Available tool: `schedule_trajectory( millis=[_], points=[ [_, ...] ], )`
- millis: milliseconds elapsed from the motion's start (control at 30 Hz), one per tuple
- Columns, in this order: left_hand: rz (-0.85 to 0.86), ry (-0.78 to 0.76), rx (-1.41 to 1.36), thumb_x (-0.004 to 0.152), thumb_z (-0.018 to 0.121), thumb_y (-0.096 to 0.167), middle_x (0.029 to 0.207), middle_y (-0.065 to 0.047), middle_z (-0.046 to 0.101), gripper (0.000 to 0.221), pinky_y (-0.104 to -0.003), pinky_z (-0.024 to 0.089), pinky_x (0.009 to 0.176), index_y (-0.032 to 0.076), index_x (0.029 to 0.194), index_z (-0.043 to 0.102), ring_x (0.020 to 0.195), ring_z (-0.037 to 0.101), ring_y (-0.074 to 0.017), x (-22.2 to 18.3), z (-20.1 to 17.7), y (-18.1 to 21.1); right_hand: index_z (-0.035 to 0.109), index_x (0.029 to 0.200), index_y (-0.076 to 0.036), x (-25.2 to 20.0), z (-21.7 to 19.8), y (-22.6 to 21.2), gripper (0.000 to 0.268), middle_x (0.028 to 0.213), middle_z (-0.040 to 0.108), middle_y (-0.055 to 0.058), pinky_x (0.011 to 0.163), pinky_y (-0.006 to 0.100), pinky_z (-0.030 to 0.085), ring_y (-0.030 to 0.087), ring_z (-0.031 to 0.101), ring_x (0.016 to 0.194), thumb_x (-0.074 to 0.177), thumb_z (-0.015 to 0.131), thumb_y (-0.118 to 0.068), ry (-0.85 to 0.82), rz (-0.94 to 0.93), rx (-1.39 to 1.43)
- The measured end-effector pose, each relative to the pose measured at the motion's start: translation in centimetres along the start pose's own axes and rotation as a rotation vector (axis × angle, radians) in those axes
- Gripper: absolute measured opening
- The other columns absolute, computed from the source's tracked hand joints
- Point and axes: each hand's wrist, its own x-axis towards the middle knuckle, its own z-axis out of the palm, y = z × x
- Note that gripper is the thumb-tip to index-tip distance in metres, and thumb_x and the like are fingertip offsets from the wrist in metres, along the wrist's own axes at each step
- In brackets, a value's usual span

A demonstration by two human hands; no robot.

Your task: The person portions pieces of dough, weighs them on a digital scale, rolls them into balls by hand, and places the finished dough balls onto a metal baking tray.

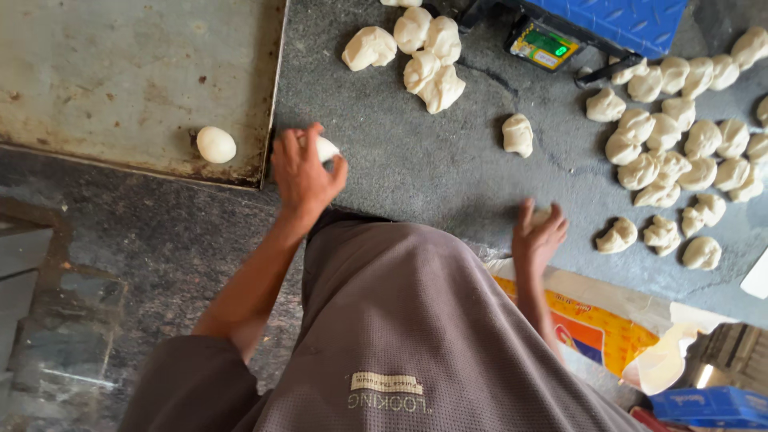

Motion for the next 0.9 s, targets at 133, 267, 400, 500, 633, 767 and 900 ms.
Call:
schedule_trajectory(
  millis=[133,267,400,500,633,767,900],
  points=[
    [0.172,0.114,-0.02,0.081,0.069,0.037,0.107,-0.016,0.055,0.038,-0.052,0.044,0.081,0.011,0.108,0.06,0.103,0.052,-0.0332,-1.3,1.6,5.0,0.05,0.139,0.002,-3.5,4.0,-2.5,0.058,0.121,0.06,0.024,0.102,0.056,0.041,0.04,0.054,0.112,0.1,0.071,-0.036,0.1,-0.295,-0.025],
    [0.335,0.109,-0.048,0.091,0.068,0.031,0.107,-0.012,0.055,0.024,-0.054,0.042,0.087,0.009,0.099,0.062,0.102,0.051,-0.0324,5.0,2.7,6.8,0.059,0.136,-0.003,2.0,5.9,-4.6,0.04,0.119,0.062,0.02,0.098,0.054,0.042,0.038,0.055,0.111,0.105,0.069,-0.026,0.052,-0.477,-0.083],
    [0.397,0.092,-0.029,0.101,0.064,0.025,0.112,-0.013,0.056,0.018,-0.052,0.045,0.089,0.007,0.098,0.06,0.106,0.054,-0.0309,8.7,0.4,3.8,0.062,0.109,-0.008,4.1,2.4,-3.3,0.022,0.113,0.061,0.018,0.093,0.053,0.044,0.038,0.056,0.109,0.098,0.071,-0.025,0.093,-0.4,-0.171],
    [0.387,0.076,-0.082,0.096,0.065,0.023,0.113,-0.016,0.055,0.021,-0.051,0.045,0.089,0.002,0.103,0.062,0.105,0.052,-0.0339,6.1,-0.5,5.1,0.064,0.107,-0.002,1.2,0.6,-4.0,0.026,0.107,0.059,0.02,0.087,0.054,0.044,0.041,0.055,0.1,0.097,0.073,-0.024,0.018,-0.331,-0.1],
    [0.411,0.157,-0.161,0.083,0.065,0.02,0.096,-0.013,0.055,0.015,-0.05,0.044,0.082,0.009,0.084,0.056,0.094,0.055,-0.0315,5.7,0.6,8.7,0.061,0.085,-0.004,0.4,3.0,-7.5,0.021,0.088,0.058,0.019,0.078,0.051,0.043,0.038,0.056,0.087,0.089,0.075,-0.019,0.055,-0.446,0.075],
    [0.461,0.051,-0.075,0.084,0.067,0.018,0.096,-0.011,0.057,0.013,-0.05,0.043,0.08,0.011,0.086,0.056,0.093,0.056,-0.0324,8.1,0.5,8.8,0.064,0.088,-0.009,4.1,3.1,-7.9,0.01,0.083,0.059,0.011,0.069,0.049,0.043,0.032,0.055,0.076,0.094,0.071,-0.013,-0.003,-0.533,-0.097],
    [0.347,0.1,-0.162,0.083,0.069,0.019,0.089,-0.013,0.055,0.016,-0.05,0.043,0.076,0.008,0.082,0.058,0.087,0.054,-0.0345,7.0,-0.4,7.8,0.064,0.087,-0.005,3.9,0.5,-8.4,0.016,0.091,0.061,0.016,0.074,0.046,0.047,0.033,0.057,0.084,0.086,0.074,-0.017,0.145,-0.563,-0.018]
  ],
)
